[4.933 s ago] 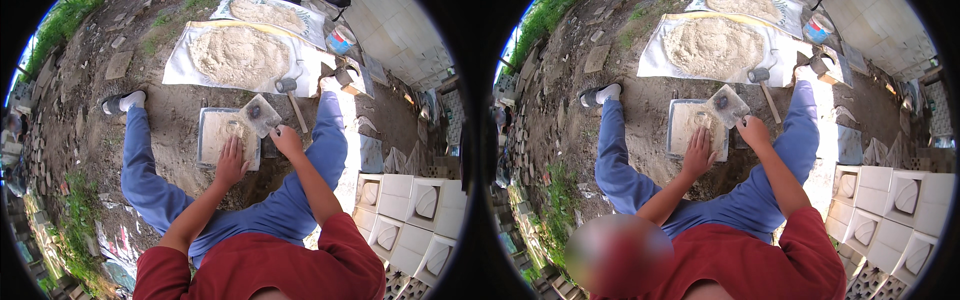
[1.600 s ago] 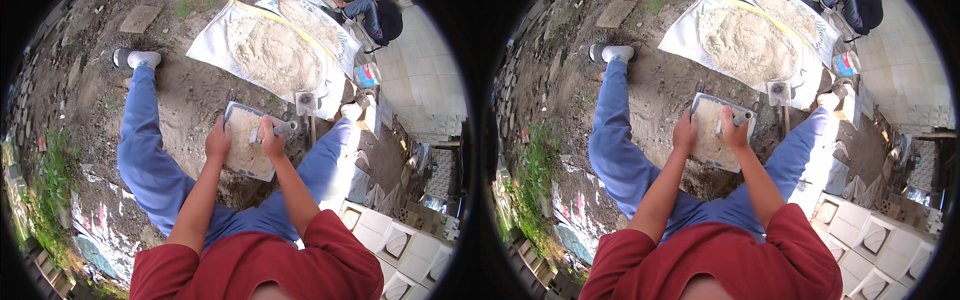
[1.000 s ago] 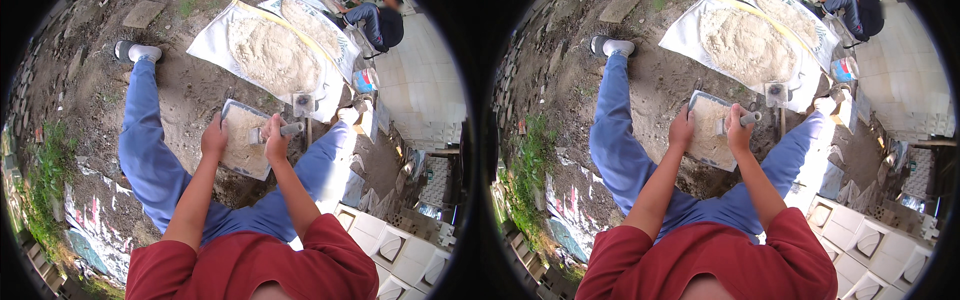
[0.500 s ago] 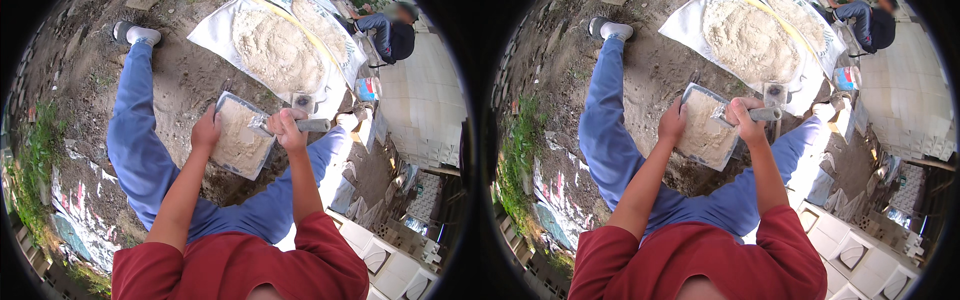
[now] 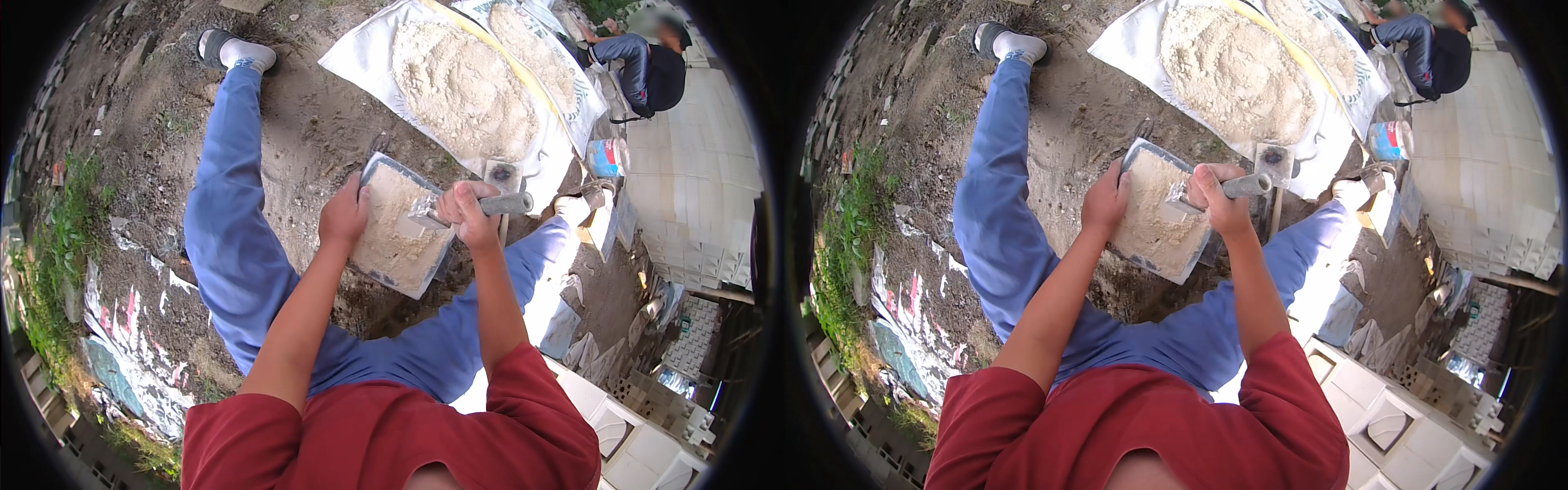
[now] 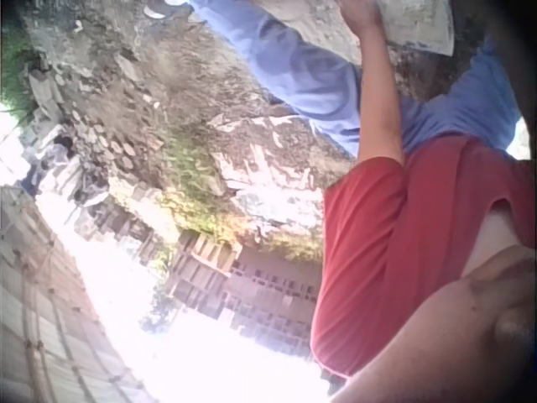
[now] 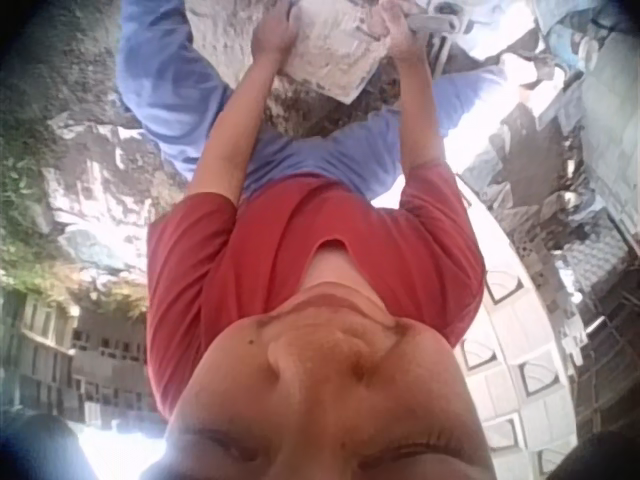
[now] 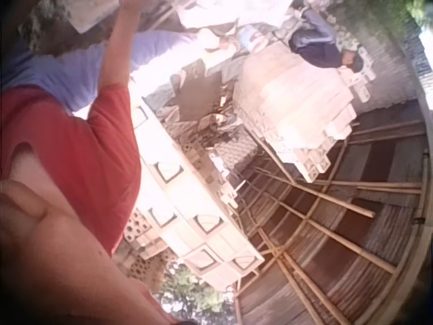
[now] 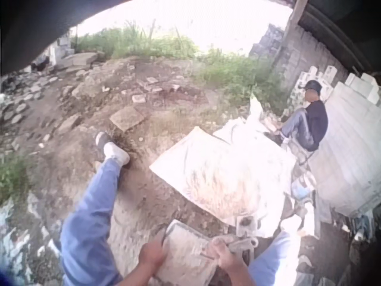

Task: The person fills a small square tray with a dry construction mixture using a trowel and levels it by hand.

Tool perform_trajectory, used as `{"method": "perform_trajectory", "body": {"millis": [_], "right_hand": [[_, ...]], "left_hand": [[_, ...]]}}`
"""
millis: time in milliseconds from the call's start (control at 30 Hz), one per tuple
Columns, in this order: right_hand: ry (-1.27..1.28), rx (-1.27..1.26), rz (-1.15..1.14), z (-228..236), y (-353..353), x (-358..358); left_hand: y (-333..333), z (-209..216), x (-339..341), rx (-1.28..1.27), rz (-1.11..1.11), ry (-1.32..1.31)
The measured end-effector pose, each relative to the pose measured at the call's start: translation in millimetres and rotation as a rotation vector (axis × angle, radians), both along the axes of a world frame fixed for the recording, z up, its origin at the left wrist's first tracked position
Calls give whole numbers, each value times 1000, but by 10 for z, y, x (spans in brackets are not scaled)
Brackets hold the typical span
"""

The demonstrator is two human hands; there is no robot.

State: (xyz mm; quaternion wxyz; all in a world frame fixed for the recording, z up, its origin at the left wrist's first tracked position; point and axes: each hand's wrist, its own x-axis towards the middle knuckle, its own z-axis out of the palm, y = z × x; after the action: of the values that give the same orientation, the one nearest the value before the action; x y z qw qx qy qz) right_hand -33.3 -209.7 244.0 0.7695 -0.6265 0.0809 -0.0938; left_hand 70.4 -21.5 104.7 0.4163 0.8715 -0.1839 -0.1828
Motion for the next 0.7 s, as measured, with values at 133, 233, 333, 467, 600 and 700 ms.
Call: {"method": "perform_trajectory", "body": {"millis": [133, 233, 333, 467, 600, 700], "right_hand": [[-90, -20, 41, 83, 71, 90], [103, -179, 57, -526, -7, -42], [126, -136, 7, -583, 51, -75], [107, -74, 43, -543, -18, -54], [17, 3, 5, -225, 17, -32], [77, -72, 61, -292, 70, 16]], "left_hand": [[24, -31, 7, 27, 22, 12], [-75, -6, -57, 35, -20, 66], [-35, -69, -80, 31, -8, 94], [-72, -61, -143, 47, -6, 81], [-69, 47, -103, 9, -19, 79], [-82, 32, -169, 18, 16, 49]]}}
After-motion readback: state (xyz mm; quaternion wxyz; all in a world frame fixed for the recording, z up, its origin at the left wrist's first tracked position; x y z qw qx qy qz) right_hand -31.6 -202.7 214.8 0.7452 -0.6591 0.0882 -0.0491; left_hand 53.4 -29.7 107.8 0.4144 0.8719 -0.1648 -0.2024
